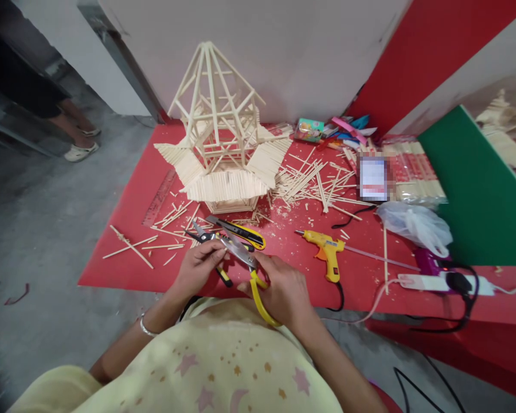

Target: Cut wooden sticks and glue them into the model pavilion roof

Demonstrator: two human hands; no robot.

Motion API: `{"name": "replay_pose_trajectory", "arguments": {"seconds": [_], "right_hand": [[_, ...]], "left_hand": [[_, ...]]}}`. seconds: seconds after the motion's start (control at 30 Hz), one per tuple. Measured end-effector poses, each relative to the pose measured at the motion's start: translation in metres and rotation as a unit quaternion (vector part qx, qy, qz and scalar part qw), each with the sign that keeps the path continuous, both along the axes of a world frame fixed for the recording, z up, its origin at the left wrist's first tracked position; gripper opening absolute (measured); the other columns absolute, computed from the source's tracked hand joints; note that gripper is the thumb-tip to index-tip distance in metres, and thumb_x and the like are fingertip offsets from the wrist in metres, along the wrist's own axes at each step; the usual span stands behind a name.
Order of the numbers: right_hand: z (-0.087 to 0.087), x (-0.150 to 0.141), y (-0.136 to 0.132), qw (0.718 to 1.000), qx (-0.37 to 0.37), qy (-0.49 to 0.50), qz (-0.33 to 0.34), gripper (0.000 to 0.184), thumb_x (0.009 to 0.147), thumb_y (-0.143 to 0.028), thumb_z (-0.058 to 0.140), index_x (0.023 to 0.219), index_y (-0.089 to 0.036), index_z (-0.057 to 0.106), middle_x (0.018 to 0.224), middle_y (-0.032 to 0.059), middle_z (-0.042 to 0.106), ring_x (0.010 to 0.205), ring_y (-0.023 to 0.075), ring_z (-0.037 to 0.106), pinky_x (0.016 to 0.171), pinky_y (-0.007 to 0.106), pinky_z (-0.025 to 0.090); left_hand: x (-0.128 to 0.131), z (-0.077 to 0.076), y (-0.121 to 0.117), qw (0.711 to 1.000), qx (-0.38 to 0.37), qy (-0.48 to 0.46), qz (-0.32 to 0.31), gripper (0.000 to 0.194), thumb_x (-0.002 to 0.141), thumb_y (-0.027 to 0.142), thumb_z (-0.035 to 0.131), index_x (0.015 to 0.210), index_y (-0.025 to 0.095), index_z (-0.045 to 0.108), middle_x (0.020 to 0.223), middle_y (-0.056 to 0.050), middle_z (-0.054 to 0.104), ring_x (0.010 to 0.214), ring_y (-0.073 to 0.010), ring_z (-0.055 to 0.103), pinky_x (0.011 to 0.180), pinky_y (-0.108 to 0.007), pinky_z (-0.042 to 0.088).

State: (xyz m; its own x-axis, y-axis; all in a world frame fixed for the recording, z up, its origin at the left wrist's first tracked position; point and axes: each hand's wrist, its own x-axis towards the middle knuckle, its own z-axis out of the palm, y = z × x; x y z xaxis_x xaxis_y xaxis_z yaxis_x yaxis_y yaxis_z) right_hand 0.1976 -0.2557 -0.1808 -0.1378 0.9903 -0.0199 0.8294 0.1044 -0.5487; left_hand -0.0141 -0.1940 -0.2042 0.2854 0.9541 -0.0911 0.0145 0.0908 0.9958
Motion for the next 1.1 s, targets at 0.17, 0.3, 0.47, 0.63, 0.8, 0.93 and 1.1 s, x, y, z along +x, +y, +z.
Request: {"name": "replay_pose_trajectory", "arguments": {"seconds": [0.17, 0.3, 0.47, 0.63, 0.8, 0.93, 1.1], "right_hand": [[0.005, 0.001, 0.002, 0.998, 0.0, -0.05, 0.023, 0.052, 0.082, -0.045, 0.065, 0.13, -0.027, 0.057, 0.111, 0.007, 0.071, 0.091, 0.0212, 0.069, 0.073, 0.027, 0.049], [-0.009, 0.01, -0.007, 0.998, 0.005, -0.058, -0.026, 0.047, 0.087, -0.044, 0.06, 0.131, -0.028, 0.056, 0.112, 0.0068, 0.07, 0.091, 0.0206, 0.068, 0.074, 0.027, 0.048], [-0.014, 0.032, -0.025, 0.963, 0.009, -0.206, -0.172, 0.052, 0.089, -0.055, 0.054, 0.13, -0.023, 0.056, 0.094, 0.0105, 0.07, 0.083, 0.0245, 0.066, 0.065, 0.03, 0.044], [-0.016, 0.035, -0.031, 0.949, 0.024, -0.258, -0.178, 0.047, 0.09, -0.043, 0.055, 0.128, -0.016, 0.059, 0.09, 0.0123, 0.068, 0.082, 0.0244, 0.062, 0.067, 0.031, 0.045], [-0.01, 0.027, -0.021, 0.975, 0.094, -0.131, -0.152, 0.038, 0.093, -0.037, 0.05, 0.122, -0.016, 0.063, 0.112, 0.0162, 0.065, 0.1, 0.027, 0.059, 0.088, 0.039, 0.045], [0.029, 0.006, -0.001, 0.976, 0.038, 0.201, -0.07, 0.039, 0.097, -0.045, 0.042, 0.086, -0.021, 0.071, 0.081, 0.0058, 0.066, 0.079, 0.0182, 0.059, 0.074, 0.029, 0.047], [0.053, -0.027, 0.026, 0.821, -0.185, 0.541, -0.002, 0.045, 0.087, -0.058, 0.057, 0.069, -0.017, 0.065, 0.059, -0.0027, 0.051, 0.054, 0.0085, 0.04, 0.052, 0.021, 0.035]], "left_hand": [[0.004, 0.004, 0.001, 1.0, 0.016, 0.011, -0.001, 0.019, 0.089, 0.029, 0.059, 0.079, 0.016, 0.068, 0.069, 0.0, 0.062, 0.057, -0.0097, 0.057, 0.055, -0.021, 0.048], [0.006, 0.015, 0.0, 1.0, 0.016, 0.021, 0.002, 0.017, 0.089, 0.03, 0.06, 0.085, 0.016, 0.07, 0.071, -0.002, 0.066, 0.059, -0.012, 0.06, 0.057, -0.023, 0.051], [0.004, 0.033, -0.002, 0.988, 0.141, 0.059, -0.007, 0.012, 0.088, 0.024, 0.063, 0.09, 0.02, 0.074, 0.086, -0.007, 0.071, 0.083, -0.0194, 0.067, 0.076, -0.033, 0.054], [0.007, 0.043, -0.005, 0.899, 0.413, 0.139, -0.037, 0.022, 0.082, 0.014, 0.068, 0.096, 0.029, 0.076, 0.106, -0.007, 0.07, 0.092, -0.0185, 0.064, 0.077, -0.032, 0.051], [0.004, 0.049, -0.001, 0.808, 0.546, 0.158, -0.158, 0.037, 0.083, 0.01, 0.066, 0.115, 0.027, 0.069, 0.104, -0.007, 0.075, 0.096, -0.021, 0.069, 0.086, -0.035, 0.055], [0.0, 0.059, 0.006, 0.8, 0.537, 0.169, -0.207, 0.035, 0.084, 0.011, 0.065, 0.114, 0.029, 0.069, 0.109, -0.007, 0.074, 0.103, -0.0238, 0.069, 0.092, -0.041, 0.056], [-0.004, 0.074, 0.015, 0.732, 0.641, 0.188, -0.135, 0.027, 0.083, 0.014, 0.066, 0.105, 0.03, 0.07, 0.105, -0.006, 0.075, 0.094, -0.0218, 0.071, 0.083, -0.038, 0.059]]}}
